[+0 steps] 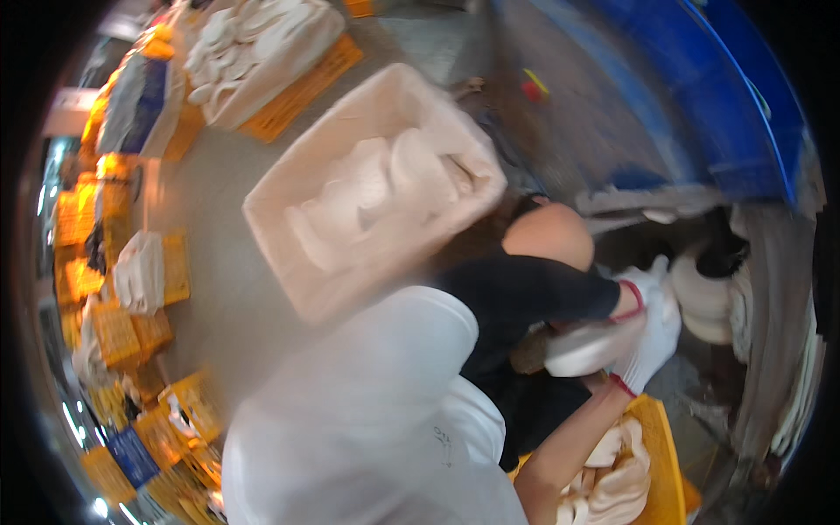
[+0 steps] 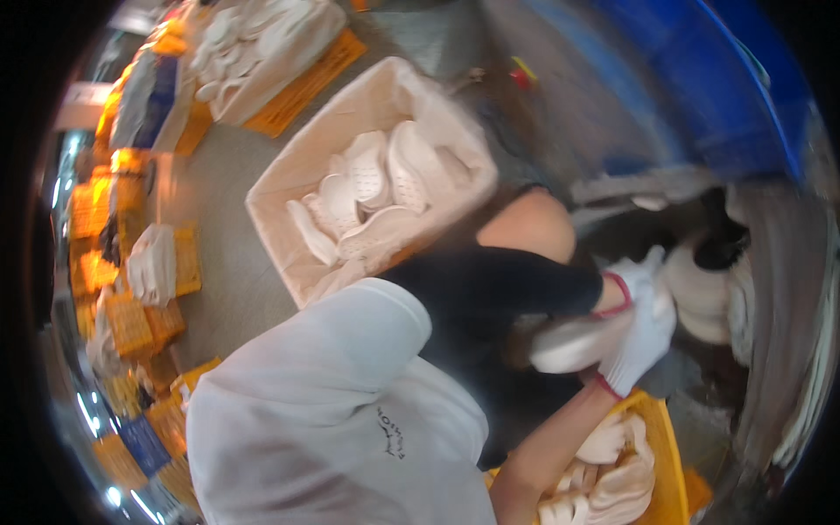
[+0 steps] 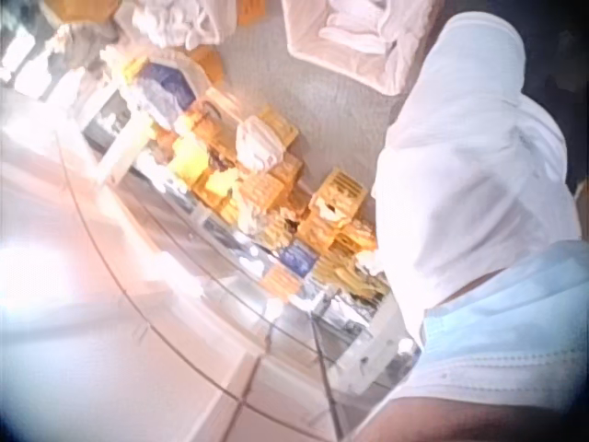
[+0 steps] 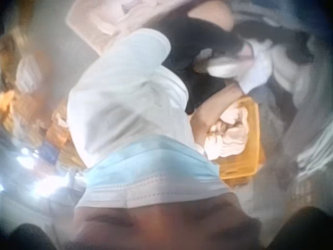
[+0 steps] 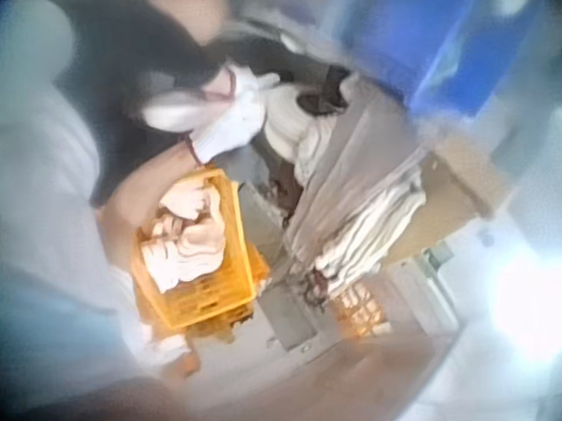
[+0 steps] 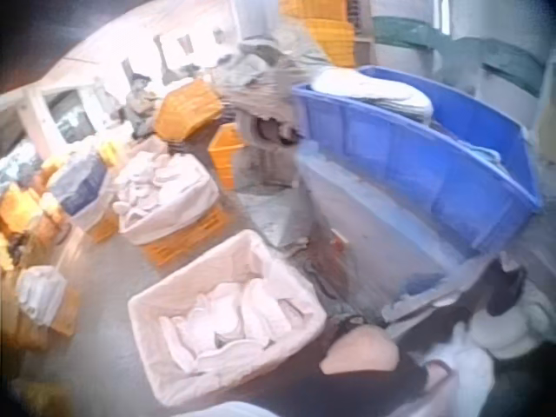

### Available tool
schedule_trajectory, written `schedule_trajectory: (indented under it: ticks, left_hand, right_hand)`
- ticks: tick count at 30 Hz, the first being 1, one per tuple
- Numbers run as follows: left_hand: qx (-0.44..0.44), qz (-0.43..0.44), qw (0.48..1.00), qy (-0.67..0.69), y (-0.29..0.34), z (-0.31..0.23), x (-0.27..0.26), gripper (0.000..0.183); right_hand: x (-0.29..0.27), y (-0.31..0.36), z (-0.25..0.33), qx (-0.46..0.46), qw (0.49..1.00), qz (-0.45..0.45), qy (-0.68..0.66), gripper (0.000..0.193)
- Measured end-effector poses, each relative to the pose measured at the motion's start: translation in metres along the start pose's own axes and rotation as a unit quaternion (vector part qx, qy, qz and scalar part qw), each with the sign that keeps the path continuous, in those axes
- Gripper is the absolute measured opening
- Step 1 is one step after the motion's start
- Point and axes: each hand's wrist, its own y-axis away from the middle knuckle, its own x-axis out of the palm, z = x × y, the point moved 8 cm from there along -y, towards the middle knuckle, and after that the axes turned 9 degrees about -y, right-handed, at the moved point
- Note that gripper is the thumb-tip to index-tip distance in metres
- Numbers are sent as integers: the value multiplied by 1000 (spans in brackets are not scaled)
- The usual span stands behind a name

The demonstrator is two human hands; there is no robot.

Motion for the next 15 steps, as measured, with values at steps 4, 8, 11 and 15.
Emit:
schedule_trajectory:
  ticks: [4,8,11,15]
  left_hand:
    - [9,8,999,41,5,-4,-9,32]
    - [-27,16,997,68,-2,12,-11,39]
    - [-54,3,994,90,-4,23,-22,44]
    - [-76,-23,985,154,-8,36,-30,51]
  right_hand:
    - [-2,31,21,63,998,22,13,68]
    - [-9,73,27,22,999,-6,30,76]
    - [-17,81,21,-1,1000,-10,15,73]
    - [-23,66,16,-43,998,-35,44,64]
